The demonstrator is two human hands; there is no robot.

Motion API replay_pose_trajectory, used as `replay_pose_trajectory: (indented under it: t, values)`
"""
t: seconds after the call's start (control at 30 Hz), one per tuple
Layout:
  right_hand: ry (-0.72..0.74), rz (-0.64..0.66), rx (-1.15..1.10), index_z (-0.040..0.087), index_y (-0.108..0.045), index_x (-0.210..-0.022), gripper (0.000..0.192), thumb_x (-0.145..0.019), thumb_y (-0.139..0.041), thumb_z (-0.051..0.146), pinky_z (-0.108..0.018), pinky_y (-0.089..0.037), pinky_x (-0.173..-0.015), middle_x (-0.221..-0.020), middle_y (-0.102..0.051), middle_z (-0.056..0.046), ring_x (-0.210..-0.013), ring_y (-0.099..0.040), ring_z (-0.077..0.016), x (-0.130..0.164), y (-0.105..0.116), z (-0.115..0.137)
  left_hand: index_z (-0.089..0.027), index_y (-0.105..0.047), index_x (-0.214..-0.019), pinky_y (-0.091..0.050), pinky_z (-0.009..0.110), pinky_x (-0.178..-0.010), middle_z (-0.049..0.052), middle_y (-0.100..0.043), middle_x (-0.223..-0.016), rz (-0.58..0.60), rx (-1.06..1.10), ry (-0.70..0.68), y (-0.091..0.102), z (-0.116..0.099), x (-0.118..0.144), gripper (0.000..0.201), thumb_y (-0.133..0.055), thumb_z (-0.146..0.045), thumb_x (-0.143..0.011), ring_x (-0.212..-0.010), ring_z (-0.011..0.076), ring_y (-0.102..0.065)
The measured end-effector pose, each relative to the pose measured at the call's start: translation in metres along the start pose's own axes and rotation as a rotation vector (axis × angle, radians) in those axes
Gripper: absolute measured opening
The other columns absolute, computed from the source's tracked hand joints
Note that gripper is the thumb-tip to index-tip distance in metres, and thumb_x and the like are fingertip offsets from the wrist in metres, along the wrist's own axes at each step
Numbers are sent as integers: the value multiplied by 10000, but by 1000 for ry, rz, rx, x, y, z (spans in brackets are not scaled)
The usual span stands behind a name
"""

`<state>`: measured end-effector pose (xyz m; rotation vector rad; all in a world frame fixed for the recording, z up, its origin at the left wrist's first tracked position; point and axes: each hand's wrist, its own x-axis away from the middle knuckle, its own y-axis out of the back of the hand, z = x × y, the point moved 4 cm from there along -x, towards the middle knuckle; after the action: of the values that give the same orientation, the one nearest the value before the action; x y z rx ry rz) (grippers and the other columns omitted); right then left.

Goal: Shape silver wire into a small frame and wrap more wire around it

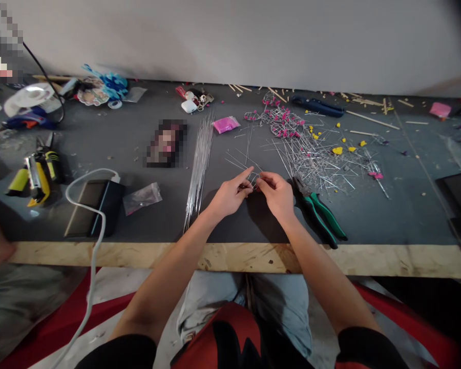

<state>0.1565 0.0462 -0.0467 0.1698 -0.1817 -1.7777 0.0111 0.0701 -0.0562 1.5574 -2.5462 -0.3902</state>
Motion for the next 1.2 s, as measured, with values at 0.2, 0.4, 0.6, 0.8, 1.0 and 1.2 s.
replay_pose_trajectory:
  t: [0.2, 0.4, 0.6, 0.8, 1.0, 1.2]
  values:
    - [-12, -5, 68, 191, -676, -954, 268, -782, -592, 379, -320, -508, -715, -735, -697, -31, -692, -657, -179, 1, 0, 1, -233, -365, -1387, -468, 241, -751, -3, -615, -846, -3, 5, -7, -1, 2, 0, 590, -499, -145, -819, -706, 83, -556]
    - [-3, 84, 82, 190, -680, -942, 261, -787, -585, 377, -317, -506, -706, -694, -685, -19, -665, -658, -175, -4, 0, -3, -202, -372, -1382, -464, 228, -725, -4, -607, -823, -2, 11, 19, 2, 2, -1, 595, -509, -143, -806, -695, 80, -541]
    - [-4, 90, 82, 196, -674, -958, 255, -787, -581, 360, -316, -509, -728, -796, -708, -33, -719, -671, -177, -5, -1, -3, -162, -395, -1363, -473, 231, -659, 14, -601, -803, 13, 75, 53, 3, 3, -4, 591, -517, -145, -786, -653, 91, -527]
    - [31, 30, 135, 198, -676, -986, 266, -799, -556, 345, -318, -492, -778, -898, -716, -44, -789, -658, -174, -1, -3, 2, -179, -382, -1370, -469, 243, -661, 29, -615, -835, 27, 69, 1, 3, 7, -4, 594, -516, -162, -792, -679, 102, -535]
    - [36, 80, 107, 189, -684, -935, 277, -784, -580, 395, -308, -493, -719, -798, -708, -35, -729, -647, -168, -5, -3, 1, -166, -368, -1378, -462, 252, -676, 26, -611, -827, 51, 73, -36, 2, 13, -6, 619, -517, -141, -778, -678, 92, -523]
    - [41, 117, 113, 178, -680, -887, 281, -759, -607, 418, -298, -486, -680, -706, -681, -19, -669, -632, -159, -11, -4, -2, -172, -376, -1375, -451, 228, -648, 10, -592, -798, 46, 60, -44, 3, 12, -5, 620, -519, -132, -773, -671, 84, -509]
